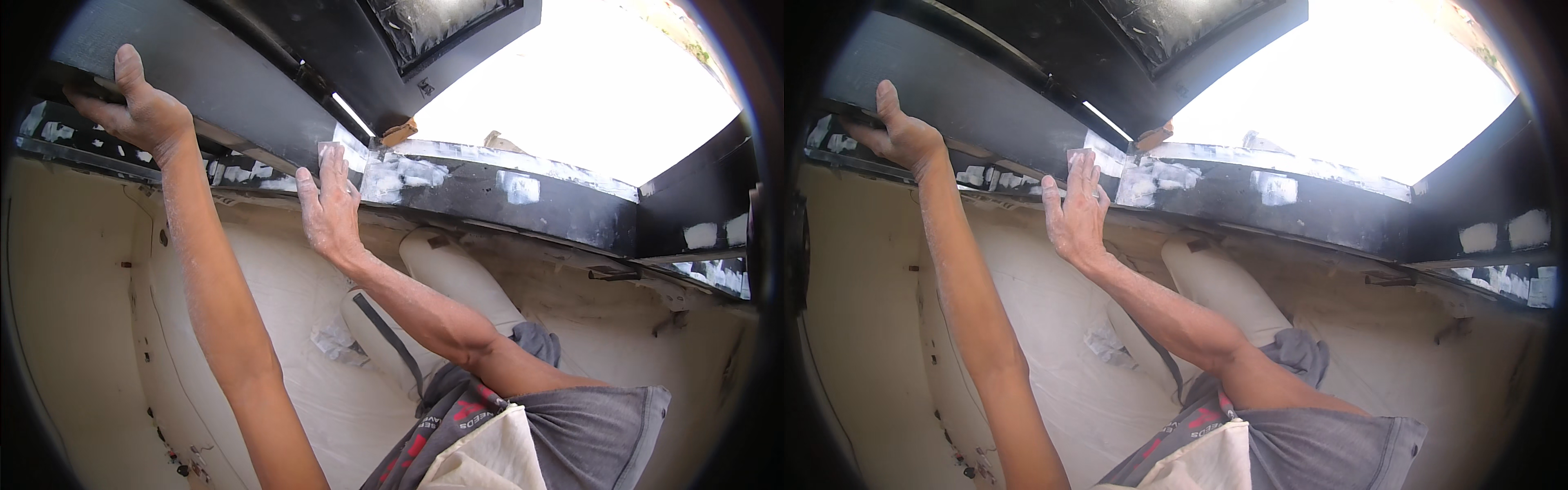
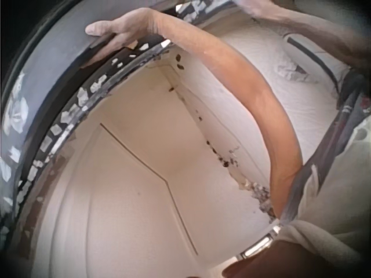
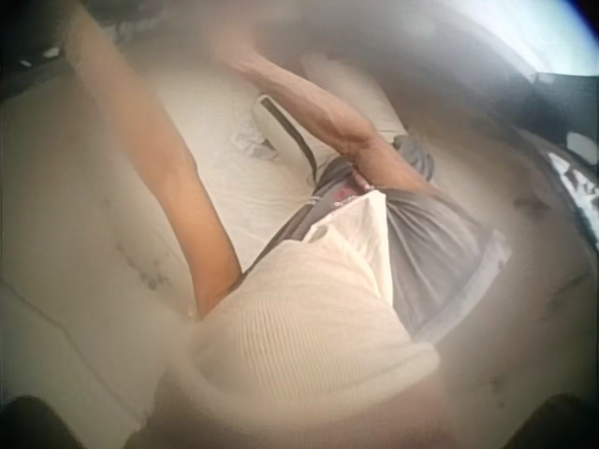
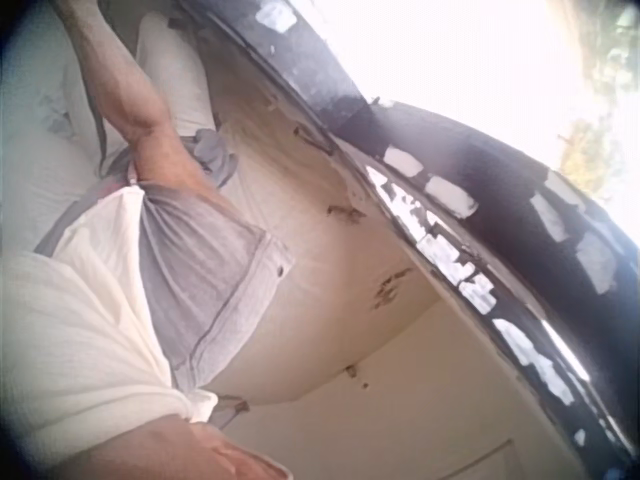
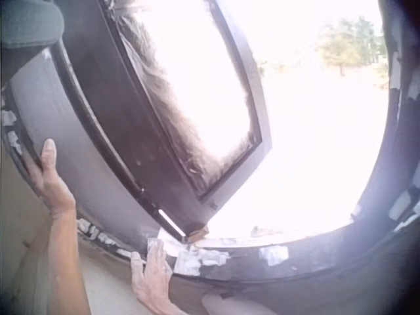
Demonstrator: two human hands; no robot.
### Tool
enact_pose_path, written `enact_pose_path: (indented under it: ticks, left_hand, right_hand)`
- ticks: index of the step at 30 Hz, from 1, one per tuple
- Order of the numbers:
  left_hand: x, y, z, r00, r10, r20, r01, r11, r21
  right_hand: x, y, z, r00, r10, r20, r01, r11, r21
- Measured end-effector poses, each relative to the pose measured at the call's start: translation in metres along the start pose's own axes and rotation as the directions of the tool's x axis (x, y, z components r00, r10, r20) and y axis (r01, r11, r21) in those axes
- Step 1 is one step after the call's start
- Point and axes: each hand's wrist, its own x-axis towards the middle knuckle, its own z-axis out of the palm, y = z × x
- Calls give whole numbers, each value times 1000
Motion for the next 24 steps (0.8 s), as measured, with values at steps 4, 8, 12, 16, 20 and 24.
enact_pose_path:
  ticks: [4, 8, 12, 16, 20, 24]
  left_hand:
    - [2, -4, -1, 1000, 29, 5, -29, 996, 85]
    - [0, -3, 0, 1000, 10, -3, -9, 999, 53]
    - [1, -3, -1, 999, 33, -3, -33, 996, 89]
    - [1, -4, -1, 1000, 23, -2, -23, 999, 45]
    - [-2, -4, -1, 999, 24, 22, -25, 998, 50]
    - [-1, -1, -1, 1000, 11, 23, -12, 998, 55]
  right_hand:
    - [13, 41, -7, 991, 132, -1, -132, 991, 19]
    - [16, 0, -6, 998, 67, 18, -68, 996, 57]
    - [9, 25, -13, 996, 92, 8, -92, 995, 30]
    - [10, 9, -9, 982, 181, 60, -184, 981, 56]
    - [-7, 24, -11, 999, -46, 17, 47, 996, -82]
    - [3, 32, -12, 972, 233, 20, -228, 961, -155]
